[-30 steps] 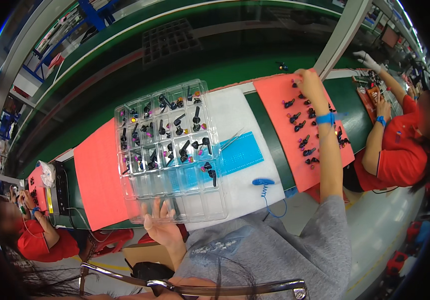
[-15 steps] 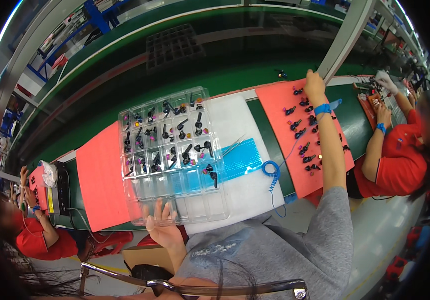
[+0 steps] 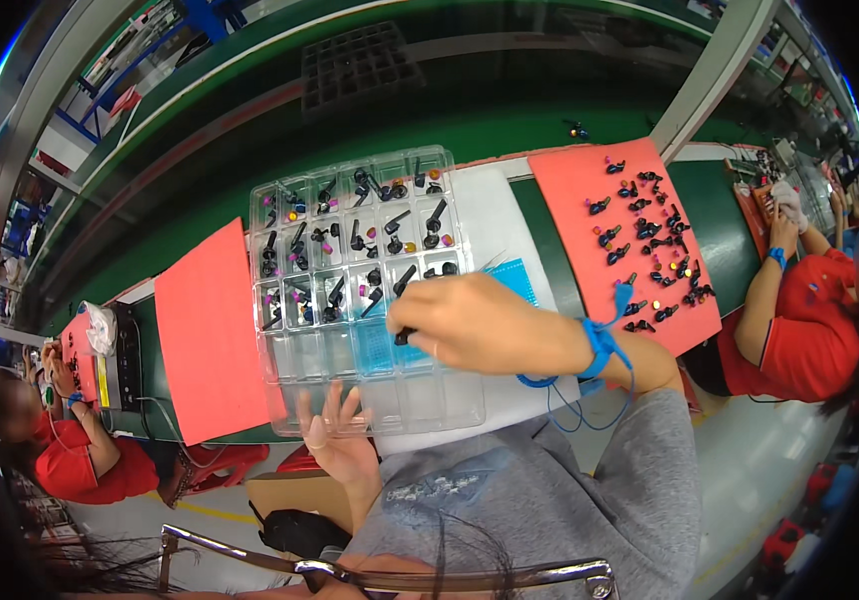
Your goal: The person takes clear plastic trays from an overhead shelf, loads small components into the compartments of the trays by hand, and places the filled trays back onto the shelf.
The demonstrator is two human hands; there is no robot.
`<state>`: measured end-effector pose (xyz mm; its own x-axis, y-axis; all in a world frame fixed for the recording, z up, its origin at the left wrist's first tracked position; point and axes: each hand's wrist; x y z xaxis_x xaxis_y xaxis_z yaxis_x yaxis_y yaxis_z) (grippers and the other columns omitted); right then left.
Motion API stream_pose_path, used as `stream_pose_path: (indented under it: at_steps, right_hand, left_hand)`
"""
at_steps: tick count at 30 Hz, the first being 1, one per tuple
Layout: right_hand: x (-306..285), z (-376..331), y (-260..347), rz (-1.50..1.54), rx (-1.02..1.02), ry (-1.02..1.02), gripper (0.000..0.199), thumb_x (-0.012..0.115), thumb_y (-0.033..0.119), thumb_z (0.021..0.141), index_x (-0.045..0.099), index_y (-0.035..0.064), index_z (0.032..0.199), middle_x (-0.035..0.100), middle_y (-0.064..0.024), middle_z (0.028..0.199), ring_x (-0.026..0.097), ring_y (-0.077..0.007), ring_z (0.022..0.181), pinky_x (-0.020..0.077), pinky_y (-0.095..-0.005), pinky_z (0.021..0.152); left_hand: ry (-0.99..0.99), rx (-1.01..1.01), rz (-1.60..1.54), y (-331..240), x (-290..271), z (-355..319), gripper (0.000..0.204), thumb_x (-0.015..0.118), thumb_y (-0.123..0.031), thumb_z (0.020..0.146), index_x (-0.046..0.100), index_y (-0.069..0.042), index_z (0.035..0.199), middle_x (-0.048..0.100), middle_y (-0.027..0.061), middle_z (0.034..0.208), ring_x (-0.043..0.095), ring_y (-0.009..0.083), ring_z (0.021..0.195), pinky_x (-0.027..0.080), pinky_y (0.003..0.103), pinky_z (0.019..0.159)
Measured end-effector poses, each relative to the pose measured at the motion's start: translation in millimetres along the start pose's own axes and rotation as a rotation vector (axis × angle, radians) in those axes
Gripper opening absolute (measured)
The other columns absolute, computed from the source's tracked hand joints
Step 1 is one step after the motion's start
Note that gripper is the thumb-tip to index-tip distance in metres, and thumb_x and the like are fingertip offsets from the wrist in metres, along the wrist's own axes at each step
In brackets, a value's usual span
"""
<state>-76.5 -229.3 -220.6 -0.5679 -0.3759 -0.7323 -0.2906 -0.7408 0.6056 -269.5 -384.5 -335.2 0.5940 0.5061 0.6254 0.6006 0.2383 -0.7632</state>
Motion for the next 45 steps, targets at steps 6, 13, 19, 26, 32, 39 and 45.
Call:
stream_pose_path:
  at_steps: [6, 13, 19, 26, 32, 39, 45]
  right_hand:
    - [14.3, -9.6, -3.6, -0.055, -0.059, 0.075, 0.024, 0.068, 0.004, 0.074, 0.063, 0.0047, 0.097, 0.062, -0.0079, 0.094, 0.063, -0.0250, 0.084, 0.0524, -0.0341, 0.067]
    - [-14.8, -27.6, -22.5, 0.110, 0.020, -0.102, 0.030, 0.067, 0.012, 0.080, 0.063, 0.0055, 0.109, 0.065, -0.0091, 0.105, 0.065, -0.0237, 0.089, 0.0527, -0.0315, 0.078]
    - [-97.2, -87.7, -169.2, -0.630, 0.686, -0.543, 0.032, 0.063, 0.004, 0.076, 0.063, 0.0030, 0.108, 0.064, -0.0163, 0.103, 0.064, -0.0324, 0.084, 0.0517, -0.0401, 0.072]
    - [-97.4, -122.6, -273.3, -0.844, 0.787, -0.425, 0.035, 0.048, -0.010, 0.067, 0.063, 0.0024, 0.097, 0.065, -0.0178, 0.091, 0.062, -0.0373, 0.086, 0.0503, -0.0462, 0.072]
    - [-100.0, -88.8, -225.6, -0.718, 0.676, -0.399, 0.017, 0.057, -0.005, 0.073, 0.063, 0.0017, 0.087, 0.064, -0.0168, 0.086, 0.065, -0.0351, 0.074, 0.0518, -0.0421, 0.061]
    - [-27.5, 2.2, -27.1, 0.149, 0.132, -0.140, 0.024, 0.070, 0.003, 0.073, 0.065, 0.0034, 0.097, 0.056, -0.0086, 0.095, 0.063, -0.0195, 0.083, 0.0535, -0.0282, 0.070]
    - [29.7, 10.2, -4.5, 0.064, -0.028, 0.110, 0.030, 0.067, 0.002, 0.074, 0.060, 0.0003, 0.103, 0.053, -0.0098, 0.099, 0.061, -0.0241, 0.087, 0.0525, -0.0319, 0.071]
  left_hand:
    - [-0.016, 0.032, -0.002, 5.0, 0.9, -1.4, 0.058, 0.059, -0.027, 0.086, 0.032, -0.014, 0.136, 0.053, 0.0283, 0.120, 0.063, 0.0354, 0.098, 0.057, 0.042, 0.069]
    - [-0.026, 0.012, -0.015, 5.6, -2.6, 4.0, 0.059, 0.059, -0.027, 0.086, 0.032, -0.014, 0.136, 0.053, 0.0283, 0.120, 0.063, 0.0352, 0.099, 0.057, 0.042, 0.069]
    - [0.025, 0.068, 0.047, 4.9, -0.7, 2.3, 0.053, 0.051, -0.028, 0.090, 0.035, -0.010, 0.137, 0.055, 0.0263, 0.121, 0.064, 0.0321, 0.099, 0.057, 0.040, 0.071]
    - [-0.043, 0.048, 0.025, 5.5, -2.0, 0.4, 0.061, 0.059, -0.029, 0.084, 0.033, -0.013, 0.136, 0.054, 0.0288, 0.120, 0.064, 0.0346, 0.097, 0.057, 0.042, 0.067]
    - [-0.025, 0.025, 0.011, 5.7, 0.5, 1.6, 0.066, 0.060, -0.029, 0.085, 0.027, -0.012, 0.139, 0.053, 0.0291, 0.121, 0.063, 0.0340, 0.098, 0.057, 0.043, 0.070]
    - [0.047, 0.013, 0.102, -8.1, 7.8, 0.7, 0.075, 0.055, -0.030, 0.087, 0.015, -0.014, 0.148, 0.054, 0.0254, 0.123, 0.064, 0.0316, 0.100, 0.056, 0.040, 0.071]
    - [0.062, -0.025, 0.046, -9.1, 8.5, -4.2, 0.083, 0.061, -0.025, 0.085, 0.008, -0.016, 0.148, 0.052, 0.0292, 0.121, 0.061, 0.0356, 0.102, 0.057, 0.043, 0.074]
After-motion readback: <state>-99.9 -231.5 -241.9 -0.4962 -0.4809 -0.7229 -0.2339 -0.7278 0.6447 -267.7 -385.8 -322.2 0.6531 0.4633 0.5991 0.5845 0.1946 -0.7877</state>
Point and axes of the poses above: each hand's wrist, its own z-axis towards the middle knuckle, its own x-axis out of the palm, y = z × x
